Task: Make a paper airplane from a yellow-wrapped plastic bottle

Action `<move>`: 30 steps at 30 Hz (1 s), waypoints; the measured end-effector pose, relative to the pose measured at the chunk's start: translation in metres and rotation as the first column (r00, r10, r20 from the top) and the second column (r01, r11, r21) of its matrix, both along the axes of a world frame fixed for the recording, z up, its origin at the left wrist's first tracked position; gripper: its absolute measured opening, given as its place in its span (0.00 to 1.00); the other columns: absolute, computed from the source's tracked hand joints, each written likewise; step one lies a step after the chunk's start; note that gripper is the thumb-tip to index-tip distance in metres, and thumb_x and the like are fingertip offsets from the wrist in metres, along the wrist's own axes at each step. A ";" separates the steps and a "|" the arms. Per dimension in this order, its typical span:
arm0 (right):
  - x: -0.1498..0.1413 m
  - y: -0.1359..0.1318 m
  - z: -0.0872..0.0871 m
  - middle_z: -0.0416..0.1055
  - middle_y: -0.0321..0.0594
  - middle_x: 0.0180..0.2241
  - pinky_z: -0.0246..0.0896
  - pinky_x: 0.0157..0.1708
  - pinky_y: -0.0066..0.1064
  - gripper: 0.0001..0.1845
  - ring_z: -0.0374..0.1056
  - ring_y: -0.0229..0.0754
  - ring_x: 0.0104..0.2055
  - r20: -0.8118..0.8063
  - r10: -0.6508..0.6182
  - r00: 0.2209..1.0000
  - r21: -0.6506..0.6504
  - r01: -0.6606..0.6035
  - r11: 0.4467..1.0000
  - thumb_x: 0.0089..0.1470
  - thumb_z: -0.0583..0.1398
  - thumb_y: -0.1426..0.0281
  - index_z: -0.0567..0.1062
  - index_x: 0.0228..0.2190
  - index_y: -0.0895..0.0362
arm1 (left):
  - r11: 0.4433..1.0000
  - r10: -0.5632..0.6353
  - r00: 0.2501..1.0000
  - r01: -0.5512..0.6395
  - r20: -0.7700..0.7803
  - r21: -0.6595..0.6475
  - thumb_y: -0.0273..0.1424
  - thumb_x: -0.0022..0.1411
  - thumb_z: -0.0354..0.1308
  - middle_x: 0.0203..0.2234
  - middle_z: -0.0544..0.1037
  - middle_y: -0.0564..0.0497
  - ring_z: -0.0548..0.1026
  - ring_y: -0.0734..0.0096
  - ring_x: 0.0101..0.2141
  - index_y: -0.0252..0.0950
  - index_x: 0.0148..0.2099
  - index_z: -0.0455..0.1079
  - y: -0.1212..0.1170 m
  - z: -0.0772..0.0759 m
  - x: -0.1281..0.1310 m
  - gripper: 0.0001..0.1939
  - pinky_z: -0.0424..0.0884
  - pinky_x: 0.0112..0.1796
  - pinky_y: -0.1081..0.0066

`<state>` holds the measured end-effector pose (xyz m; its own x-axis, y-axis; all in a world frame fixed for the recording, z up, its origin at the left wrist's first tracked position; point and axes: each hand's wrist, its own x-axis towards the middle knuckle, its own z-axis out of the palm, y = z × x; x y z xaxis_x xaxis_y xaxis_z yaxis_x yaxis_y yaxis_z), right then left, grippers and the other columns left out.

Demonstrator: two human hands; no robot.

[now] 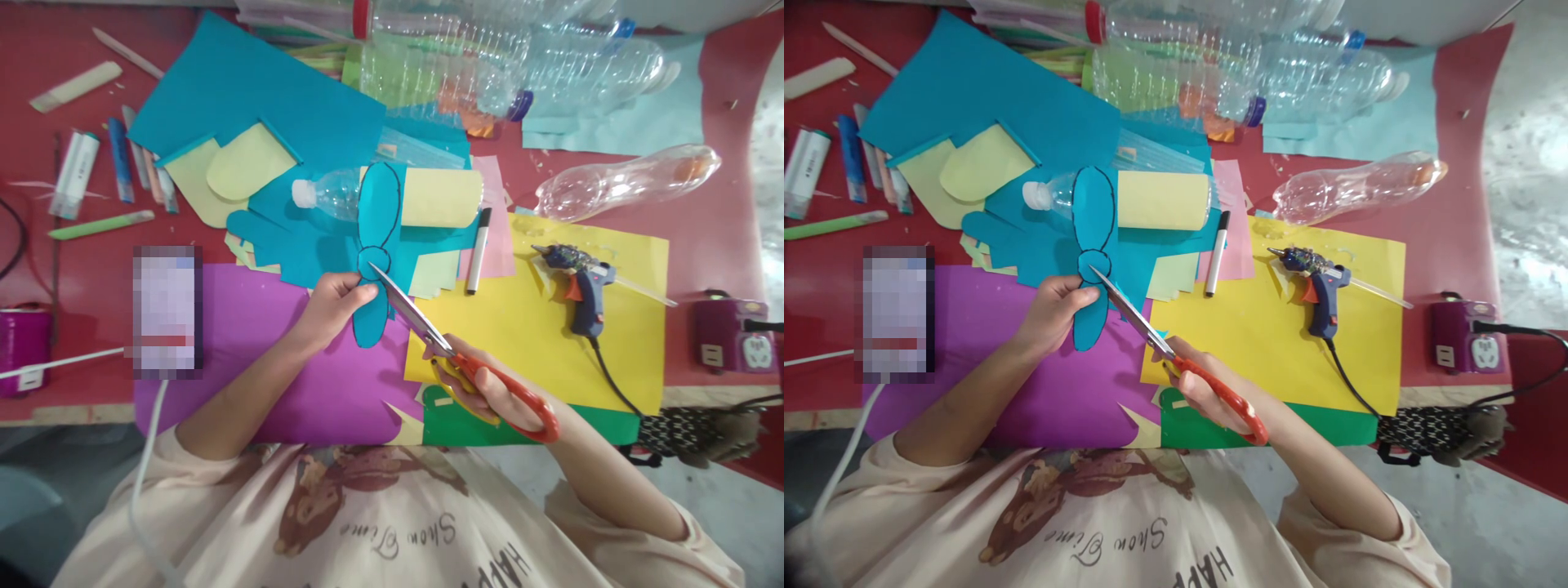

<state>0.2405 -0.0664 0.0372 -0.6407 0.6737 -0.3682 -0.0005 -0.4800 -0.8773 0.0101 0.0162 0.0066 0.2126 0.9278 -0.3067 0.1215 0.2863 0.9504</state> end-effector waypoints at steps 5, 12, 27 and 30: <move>0.001 0.000 0.001 0.48 0.28 0.27 0.41 0.17 0.25 0.33 0.42 0.29 0.22 0.022 0.017 1.000 -0.009 -0.017 1.000 0.54 0.51 0.36 0.60 0.38 0.54 | 0.999 -0.030 1.000 0.030 0.008 -0.011 0.40 0.48 0.56 0.11 0.52 0.59 0.51 0.81 0.15 0.39 0.16 0.51 0.001 0.001 0.000 0.20 0.46 0.19 0.73; 0.005 0.000 0.002 0.51 0.29 0.27 0.41 0.17 0.25 0.34 0.43 0.29 0.22 0.058 0.025 0.998 0.002 -0.025 1.000 0.54 0.50 0.35 0.62 0.39 0.54 | 1.000 -0.001 1.000 0.002 -0.031 0.028 0.43 0.51 0.56 0.14 0.49 0.59 0.49 0.80 0.18 0.39 0.17 0.48 0.002 0.000 -0.002 0.23 0.46 0.21 0.72; -0.002 -0.005 -0.010 0.54 0.26 0.20 0.45 0.20 0.30 0.34 0.43 0.33 0.18 -0.193 0.066 0.979 0.032 -0.061 0.998 0.55 0.45 0.35 0.63 0.40 0.51 | 0.995 0.033 0.995 -0.041 0.094 0.088 0.38 0.53 0.57 0.11 0.66 0.56 0.64 0.77 0.15 0.38 0.15 0.63 -0.005 -0.001 -0.001 0.17 0.62 0.22 0.73; -0.003 -0.008 -0.015 0.55 0.26 0.20 0.46 0.20 0.29 0.38 0.44 0.33 0.18 -0.235 0.055 0.970 0.005 -0.055 0.998 0.54 0.44 0.33 0.64 0.46 0.51 | 0.998 0.003 0.994 -0.009 0.113 0.058 0.36 0.52 0.58 0.11 0.68 0.55 0.65 0.77 0.15 0.37 0.16 0.65 -0.005 -0.001 -0.001 0.16 0.62 0.20 0.72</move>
